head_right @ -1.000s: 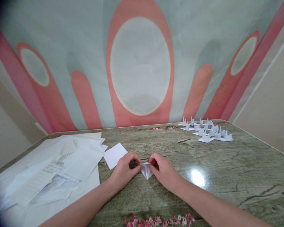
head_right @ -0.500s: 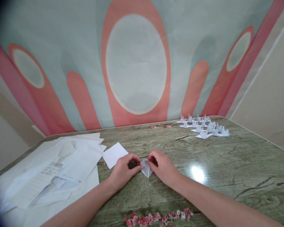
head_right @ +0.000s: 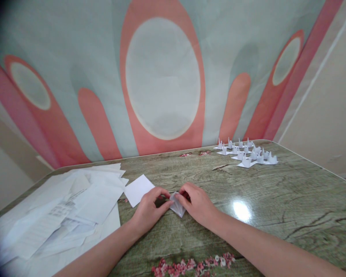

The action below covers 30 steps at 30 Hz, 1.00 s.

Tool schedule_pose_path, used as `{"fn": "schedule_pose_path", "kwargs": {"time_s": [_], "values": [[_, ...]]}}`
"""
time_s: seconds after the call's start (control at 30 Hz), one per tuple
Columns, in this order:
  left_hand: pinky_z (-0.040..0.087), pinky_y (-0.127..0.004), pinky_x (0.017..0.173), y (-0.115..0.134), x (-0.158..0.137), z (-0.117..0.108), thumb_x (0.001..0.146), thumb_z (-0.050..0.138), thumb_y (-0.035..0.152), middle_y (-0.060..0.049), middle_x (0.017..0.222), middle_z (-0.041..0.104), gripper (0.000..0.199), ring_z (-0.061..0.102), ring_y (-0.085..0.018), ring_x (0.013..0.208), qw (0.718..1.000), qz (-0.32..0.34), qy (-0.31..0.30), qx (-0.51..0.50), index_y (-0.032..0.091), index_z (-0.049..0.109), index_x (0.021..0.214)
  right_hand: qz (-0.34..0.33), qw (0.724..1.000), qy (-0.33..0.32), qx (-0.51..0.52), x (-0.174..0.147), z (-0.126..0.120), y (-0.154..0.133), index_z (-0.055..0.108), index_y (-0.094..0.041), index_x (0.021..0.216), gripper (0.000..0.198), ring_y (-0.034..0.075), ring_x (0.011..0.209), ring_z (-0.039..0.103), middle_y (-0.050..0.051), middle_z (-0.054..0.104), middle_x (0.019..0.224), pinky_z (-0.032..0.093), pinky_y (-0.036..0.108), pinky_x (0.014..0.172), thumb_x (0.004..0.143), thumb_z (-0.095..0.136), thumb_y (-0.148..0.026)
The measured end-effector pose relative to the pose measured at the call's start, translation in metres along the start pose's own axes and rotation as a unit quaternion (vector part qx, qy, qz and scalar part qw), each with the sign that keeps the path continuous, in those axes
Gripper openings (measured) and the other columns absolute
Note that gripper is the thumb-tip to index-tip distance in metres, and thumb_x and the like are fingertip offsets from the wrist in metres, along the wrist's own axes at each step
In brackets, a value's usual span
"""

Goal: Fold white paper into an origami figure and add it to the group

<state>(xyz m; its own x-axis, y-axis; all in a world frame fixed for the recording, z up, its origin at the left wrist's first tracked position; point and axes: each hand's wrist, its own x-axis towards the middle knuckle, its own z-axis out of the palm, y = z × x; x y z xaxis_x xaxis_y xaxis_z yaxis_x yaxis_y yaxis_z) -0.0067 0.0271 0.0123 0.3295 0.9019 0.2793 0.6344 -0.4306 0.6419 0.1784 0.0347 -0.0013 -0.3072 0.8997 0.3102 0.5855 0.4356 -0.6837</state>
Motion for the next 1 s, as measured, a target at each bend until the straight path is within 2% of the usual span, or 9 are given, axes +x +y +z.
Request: {"fn": "schedule_pose_path", "kwargs": {"time_s": [0.33, 0.57, 1.0], "values": [[0.043, -0.026, 0.069, 0.0023, -0.0006, -0.0022, 0.076, 0.062, 0.025, -0.001, 0.080, 0.063, 0.009, 0.058, -0.017, 0.078, 1.000, 0.004, -0.013, 0.001, 0.019, 0.059, 0.082, -0.012, 1.000, 0.001, -0.013, 0.0006, 0.0010, 0.0008, 0.055, -0.019, 0.075, 0.017, 0.014, 0.067, 0.054, 0.001, 0.058, 0.072, 0.041, 0.027, 0.062, 0.085, 0.049, -0.031], [0.043, -0.026, 0.070, 0.0021, -0.0024, -0.0023, 0.086, 0.048, 0.026, -0.002, 0.080, 0.061, 0.014, 0.057, -0.016, 0.077, 1.000, 0.022, -0.012, -0.001, 0.019, 0.060, 0.085, -0.028, 0.999, 0.002, -0.036, -0.0017, -0.0005, -0.0007, 0.056, -0.019, 0.076, 0.018, 0.015, 0.067, 0.054, 0.001, 0.056, 0.072, 0.041, 0.026, 0.062, 0.087, 0.046, -0.030], [0.044, -0.028, 0.073, 0.0004, -0.0023, -0.0011, 0.085, 0.048, 0.027, -0.003, 0.081, 0.061, 0.014, 0.056, -0.018, 0.080, 0.999, 0.025, -0.029, -0.011, 0.020, 0.060, 0.085, -0.037, 0.998, 0.001, -0.040, -0.0030, -0.0016, -0.0013, 0.056, -0.020, 0.075, 0.018, 0.015, 0.067, 0.054, 0.001, 0.056, 0.072, 0.042, 0.027, 0.064, 0.087, 0.046, -0.029]]}}
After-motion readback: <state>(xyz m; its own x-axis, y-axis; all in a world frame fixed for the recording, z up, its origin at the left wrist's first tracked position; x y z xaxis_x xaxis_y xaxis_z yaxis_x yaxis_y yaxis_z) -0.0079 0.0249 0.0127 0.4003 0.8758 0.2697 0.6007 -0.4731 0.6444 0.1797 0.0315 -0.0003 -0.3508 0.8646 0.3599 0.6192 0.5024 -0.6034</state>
